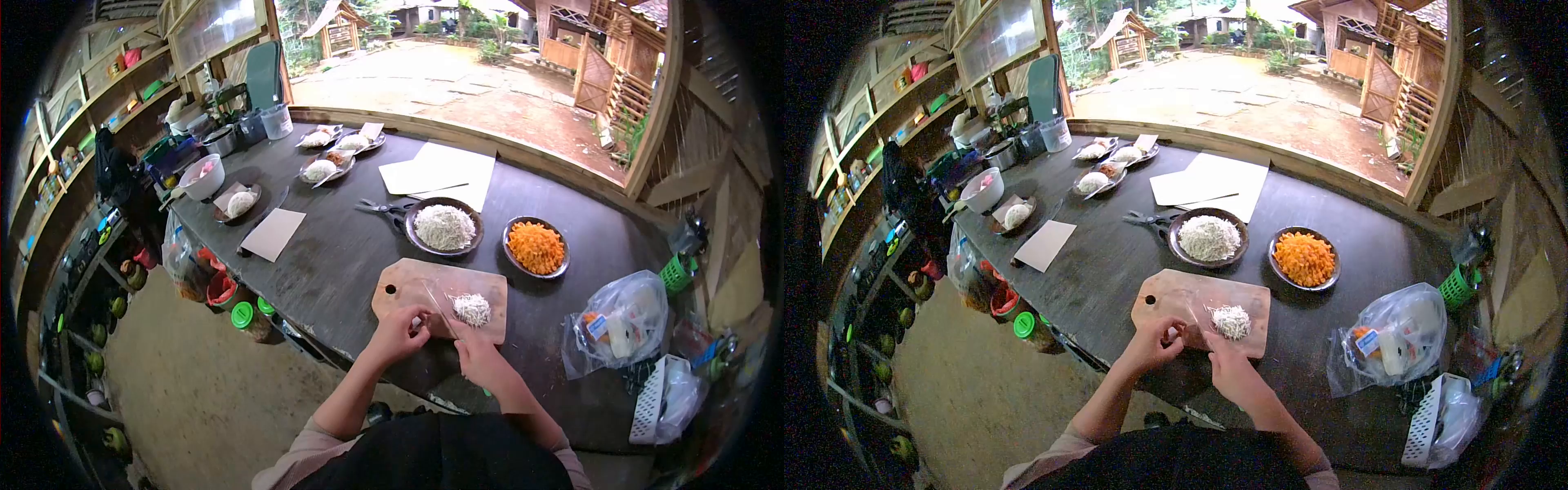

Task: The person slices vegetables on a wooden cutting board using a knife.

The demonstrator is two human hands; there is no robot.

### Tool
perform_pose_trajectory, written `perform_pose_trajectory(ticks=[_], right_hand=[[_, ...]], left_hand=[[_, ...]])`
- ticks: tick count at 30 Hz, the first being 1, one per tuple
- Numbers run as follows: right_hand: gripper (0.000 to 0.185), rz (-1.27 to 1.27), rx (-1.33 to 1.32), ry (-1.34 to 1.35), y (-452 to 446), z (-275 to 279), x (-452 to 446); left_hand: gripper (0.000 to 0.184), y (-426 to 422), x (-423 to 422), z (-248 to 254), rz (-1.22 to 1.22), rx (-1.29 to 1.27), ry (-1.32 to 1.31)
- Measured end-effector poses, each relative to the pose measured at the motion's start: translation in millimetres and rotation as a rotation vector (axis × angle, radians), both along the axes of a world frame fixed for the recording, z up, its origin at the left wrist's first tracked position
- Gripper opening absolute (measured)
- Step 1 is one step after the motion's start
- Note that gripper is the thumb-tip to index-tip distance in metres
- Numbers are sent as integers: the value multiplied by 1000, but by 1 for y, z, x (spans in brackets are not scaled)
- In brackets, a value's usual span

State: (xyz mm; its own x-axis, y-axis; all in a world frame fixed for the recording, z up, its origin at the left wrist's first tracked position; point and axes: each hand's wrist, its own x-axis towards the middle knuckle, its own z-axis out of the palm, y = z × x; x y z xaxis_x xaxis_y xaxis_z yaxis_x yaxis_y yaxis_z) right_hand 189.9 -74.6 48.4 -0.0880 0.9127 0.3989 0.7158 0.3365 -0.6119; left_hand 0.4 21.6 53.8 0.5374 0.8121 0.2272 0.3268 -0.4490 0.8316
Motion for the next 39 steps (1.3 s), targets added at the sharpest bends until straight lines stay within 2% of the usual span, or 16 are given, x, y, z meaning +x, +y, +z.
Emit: perform_pose_trajectory(ticks=[1,3,5,9,13,16,18,24,27,30,32,35,39], right_hand=[[39,6,35,14,2,-4,1],[39,12,69,28,1,-1,1],[37,-145,-254,60,-4,17,-1],[39,-88,-214,56,-5,21,-2],[43,-20,-296,38,-11,20,-12],[46,-48,-332,-20,-12,21,-18],[46,-63,-340,-60,-13,20,-19],[39,-120,-326,-135,-15,19,-19],[39,-53,-283,-122,-14,20,-16],[38,-68,-374,-92,-13,33,-13],[38,-44,-227,-79,-13,33,-15],[38,15,-178,-25,-7,34,-8],[42,-9,-243,-97,-7,31,2]], left_hand=[[21,0,0,-3,1,-3,-2],[21,0,-2,-12,131,356,47],[19,-4,-4,-6,140,349,103],[17,-2,-3,-10,103,384,121],[17,0,3,-15,37,390,146],[18,-6,8,-10,14,426,254],[23,-12,11,-5,-7,362,445],[30,-20,13,-11,-18,450,446],[32,-21,12,-12,-20,496,460],[32,-18,14,-22,-7,520,386],[31,-15,13,-21,-9,490,345],[31,-11,14,-25,-32,453,307],[30,-11,25,-27,-86,450,333]])
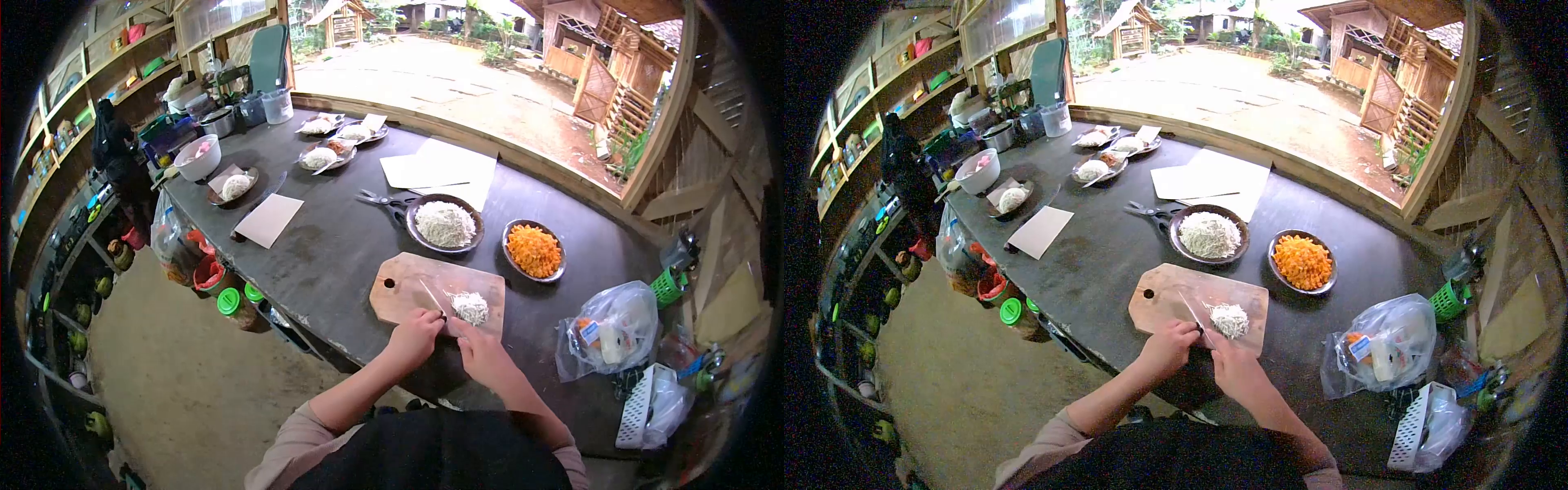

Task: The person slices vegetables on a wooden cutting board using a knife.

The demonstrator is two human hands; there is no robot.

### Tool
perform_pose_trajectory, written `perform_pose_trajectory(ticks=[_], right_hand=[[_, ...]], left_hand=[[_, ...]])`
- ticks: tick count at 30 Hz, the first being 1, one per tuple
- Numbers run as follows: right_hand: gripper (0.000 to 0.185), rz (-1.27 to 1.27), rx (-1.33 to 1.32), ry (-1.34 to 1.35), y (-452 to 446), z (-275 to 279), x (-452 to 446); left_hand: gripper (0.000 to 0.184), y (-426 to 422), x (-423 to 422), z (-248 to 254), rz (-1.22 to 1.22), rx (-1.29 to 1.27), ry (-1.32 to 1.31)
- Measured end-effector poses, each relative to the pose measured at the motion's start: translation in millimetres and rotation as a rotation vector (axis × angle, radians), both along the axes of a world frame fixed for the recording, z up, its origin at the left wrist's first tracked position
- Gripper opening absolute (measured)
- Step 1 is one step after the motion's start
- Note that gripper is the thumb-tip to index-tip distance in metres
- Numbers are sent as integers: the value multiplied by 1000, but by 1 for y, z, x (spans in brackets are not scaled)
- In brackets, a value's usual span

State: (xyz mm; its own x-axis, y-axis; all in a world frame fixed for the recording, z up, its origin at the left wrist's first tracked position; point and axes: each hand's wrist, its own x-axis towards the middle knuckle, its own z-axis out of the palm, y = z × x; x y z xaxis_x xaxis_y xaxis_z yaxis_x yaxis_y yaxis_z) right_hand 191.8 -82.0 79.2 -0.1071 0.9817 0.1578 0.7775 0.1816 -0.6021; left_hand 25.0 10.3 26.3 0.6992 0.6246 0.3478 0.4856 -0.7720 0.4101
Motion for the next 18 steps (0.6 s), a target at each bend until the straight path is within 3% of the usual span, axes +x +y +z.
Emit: perform_pose_trajectory(ticks=[6,8,10,12,18], right_hand=[[34,-72,53,124,-11,-2,0],[36,-105,-120,26,-14,1,-1],[36,-87,-74,19,-15,-4,-1],[37,-75,-24,21,-16,-10,-1],[39,-56,-10,97,-17,-13,1]], left_hand=[[28,-7,6,2,36,43,53],[28,-10,6,5,29,38,118],[28,-11,6,5,21,39,187],[28,-14,4,0,27,186,143],[33,-14,4,-6,7,279,176]])
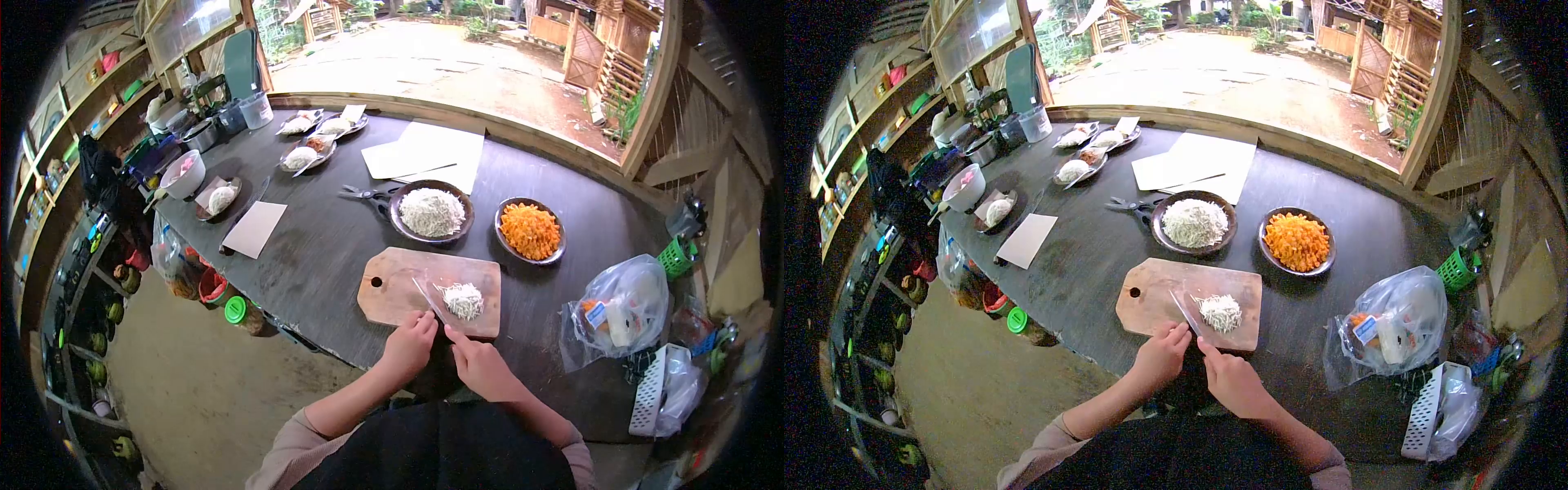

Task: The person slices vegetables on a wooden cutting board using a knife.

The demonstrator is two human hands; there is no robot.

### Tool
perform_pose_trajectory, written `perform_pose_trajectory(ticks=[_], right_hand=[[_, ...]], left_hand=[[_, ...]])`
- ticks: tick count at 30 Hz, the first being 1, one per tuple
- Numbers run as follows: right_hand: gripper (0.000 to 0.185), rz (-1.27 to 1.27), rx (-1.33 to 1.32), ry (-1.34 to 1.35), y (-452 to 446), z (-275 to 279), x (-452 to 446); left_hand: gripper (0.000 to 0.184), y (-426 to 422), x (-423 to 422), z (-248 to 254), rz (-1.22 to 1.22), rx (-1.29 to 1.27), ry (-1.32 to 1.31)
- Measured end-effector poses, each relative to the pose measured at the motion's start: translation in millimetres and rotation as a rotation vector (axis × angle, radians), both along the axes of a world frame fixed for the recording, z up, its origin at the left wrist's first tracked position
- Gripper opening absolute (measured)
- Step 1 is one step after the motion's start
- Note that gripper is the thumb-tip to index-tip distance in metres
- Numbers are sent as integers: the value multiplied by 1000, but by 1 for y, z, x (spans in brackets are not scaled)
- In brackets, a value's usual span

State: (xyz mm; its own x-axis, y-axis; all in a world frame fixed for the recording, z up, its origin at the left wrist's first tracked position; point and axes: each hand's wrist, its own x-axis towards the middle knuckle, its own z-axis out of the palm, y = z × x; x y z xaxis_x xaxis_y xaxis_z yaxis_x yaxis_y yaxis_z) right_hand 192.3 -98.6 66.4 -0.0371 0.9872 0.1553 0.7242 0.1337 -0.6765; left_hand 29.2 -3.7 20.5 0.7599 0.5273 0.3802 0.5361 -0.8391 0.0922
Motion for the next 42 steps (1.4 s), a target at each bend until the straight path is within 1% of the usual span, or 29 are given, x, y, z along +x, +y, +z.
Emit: perform_pose_trajectory(ticks=[3,6,9,11,15,17,21,23,24,27,29,32,35,39,41,42], right_hand=[[39,-1,-10,-16,0,3,1],[38,8,11,37,-2,5,1],[37,-4,0,31,0,4,1],[32,22,117,29,2,-3,2],[31,14,99,5,4,-2,1],[31,6,163,-26,10,-8,0],[32,21,170,13,7,-2,0],[32,-17,-20,88,-1,10,1],[32,-11,-18,84,0,11,1],[32,-19,31,100,3,7,-1],[33,7,126,57,10,0,0],[32,19,86,51,3,6,1],[31,20,148,106,3,2,2],[30,-18,118,36,6,1,-3],[29,-31,27,115,3,10,-2],[29,-26,35,111,4,8,-1]], left_hand=[[33,-1,0,2,-3,20,8],[32,-4,1,7,12,17,17],[32,-3,1,2,14,9,-8],[32,-4,1,1,17,11,-9],[31,-6,1,6,27,11,-17],[31,-6,1,8,25,22,-21],[32,-6,1,0,39,24,-64],[34,-5,1,-2,42,-14,-44],[36,-5,1,-2,39,-58,-18],[35,-6,0,-2,17,-21,-16],[34,-7,0,-1,27,-34,-24],[34,-7,0,-3,40,-32,-35],[34,-7,0,1,46,-28,-30],[35,-8,-1,5,40,-13,-4],[35,-7,-1,-6,41,-8,-12],[35,-6,0,-7,45,-5,-22]])
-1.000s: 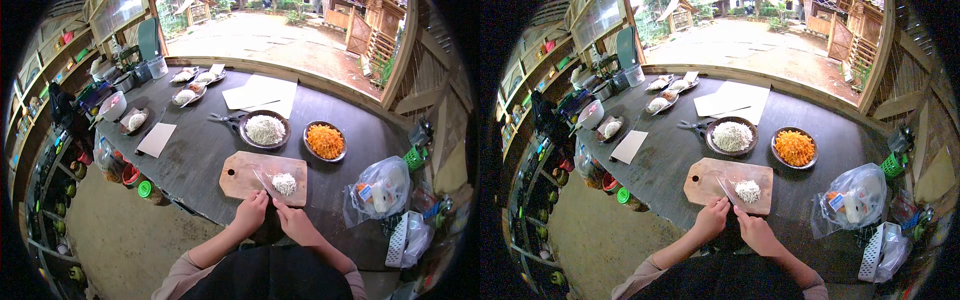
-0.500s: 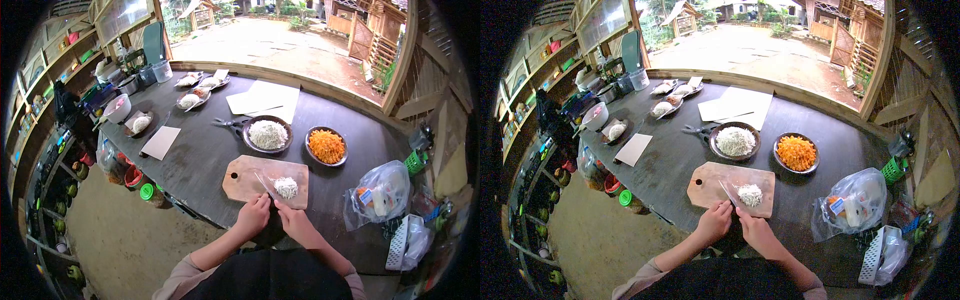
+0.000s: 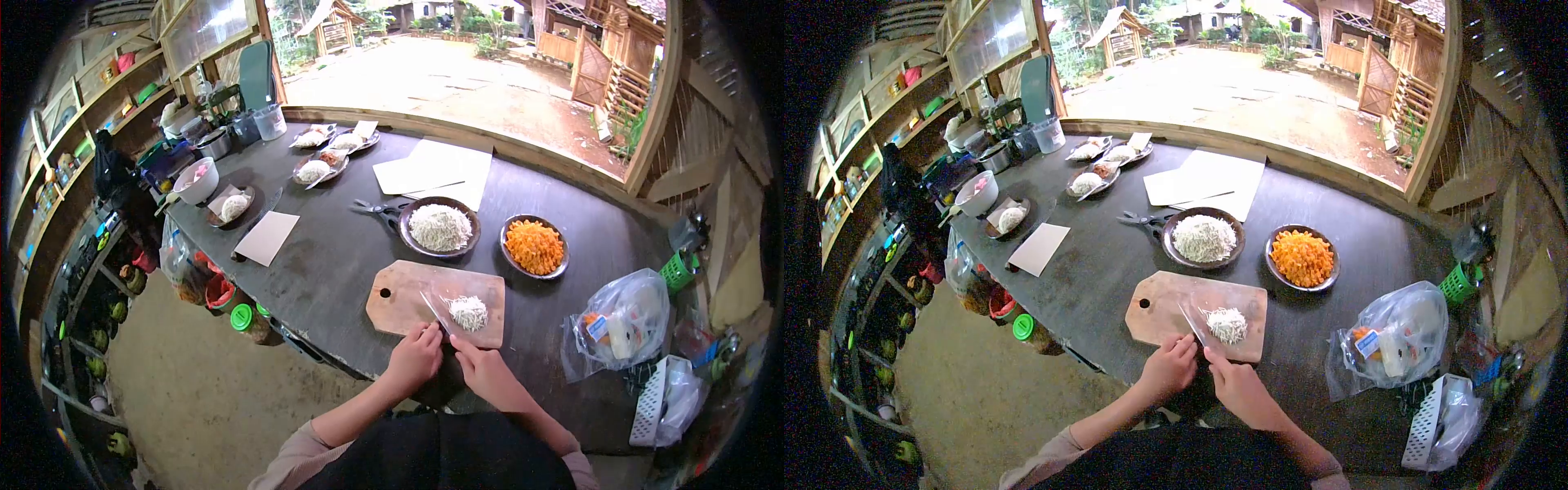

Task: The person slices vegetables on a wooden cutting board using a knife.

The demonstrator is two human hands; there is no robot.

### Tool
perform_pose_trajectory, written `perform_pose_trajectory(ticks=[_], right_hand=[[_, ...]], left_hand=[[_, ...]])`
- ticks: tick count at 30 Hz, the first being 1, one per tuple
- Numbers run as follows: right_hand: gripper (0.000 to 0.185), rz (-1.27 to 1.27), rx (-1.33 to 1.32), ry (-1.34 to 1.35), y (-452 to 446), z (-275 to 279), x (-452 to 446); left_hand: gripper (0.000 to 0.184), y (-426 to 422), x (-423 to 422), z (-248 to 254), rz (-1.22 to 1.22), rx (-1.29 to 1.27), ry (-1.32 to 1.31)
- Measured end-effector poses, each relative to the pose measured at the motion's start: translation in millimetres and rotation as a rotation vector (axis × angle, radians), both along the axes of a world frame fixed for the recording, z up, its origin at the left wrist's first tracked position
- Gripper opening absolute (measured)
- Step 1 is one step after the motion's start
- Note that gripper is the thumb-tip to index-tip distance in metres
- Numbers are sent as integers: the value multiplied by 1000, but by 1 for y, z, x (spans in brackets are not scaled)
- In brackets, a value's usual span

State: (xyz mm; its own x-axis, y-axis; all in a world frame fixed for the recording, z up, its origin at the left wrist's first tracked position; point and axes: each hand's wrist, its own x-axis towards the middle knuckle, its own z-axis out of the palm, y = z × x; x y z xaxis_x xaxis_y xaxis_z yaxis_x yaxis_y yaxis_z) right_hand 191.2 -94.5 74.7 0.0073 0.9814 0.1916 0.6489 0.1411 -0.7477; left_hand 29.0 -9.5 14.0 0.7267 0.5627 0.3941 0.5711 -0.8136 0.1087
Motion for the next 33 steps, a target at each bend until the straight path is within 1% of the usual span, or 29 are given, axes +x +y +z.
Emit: perform_pose_trajectory(ticks=[3,6,8,11,13,15,18,21,25,27,28,30,33], right_hand=[[28,-12,-20,52,0,-7,1],[29,-31,4,-21,2,-5,-3],[29,27,101,-10,0,-12,3],[28,7,166,-11,4,-19,2],[28,-7,94,29,5,-9,-3],[30,-17,-6,59,1,-3,-2],[31,-10,39,57,-3,-6,-2],[31,-30,-11,-14,4,-2,-7],[31,-12,8,-20,-1,-3,-2],[31,-12,-56,-4,-1,-5,1],[31,-12,-62,0,1,-6,-1],[31,-27,-22,40,8,-8,-4],[31,-20,7,68,2,-5,-2]], left_hand=[[36,-3,-1,3,2,-8,-24],[32,-2,-1,4,-13,28,-50],[33,-2,-2,0,-19,53,-56],[35,1,1,-2,-15,32,-65],[37,-4,-3,-1,-19,-20,-51],[38,-4,-2,5,-15,-75,-96],[38,-4,-2,3,-15,-87,-125],[38,-5,-2,5,-10,-89,-131],[38,-2,-3,4,-14,-109,-141],[39,-3,-3,3,-15,-28,-66],[39,-4,-3,3,-14,-35,-62],[41,-4,-4,4,-26,-62,-125],[42,-2,-3,-2,-10,-35,-111]])
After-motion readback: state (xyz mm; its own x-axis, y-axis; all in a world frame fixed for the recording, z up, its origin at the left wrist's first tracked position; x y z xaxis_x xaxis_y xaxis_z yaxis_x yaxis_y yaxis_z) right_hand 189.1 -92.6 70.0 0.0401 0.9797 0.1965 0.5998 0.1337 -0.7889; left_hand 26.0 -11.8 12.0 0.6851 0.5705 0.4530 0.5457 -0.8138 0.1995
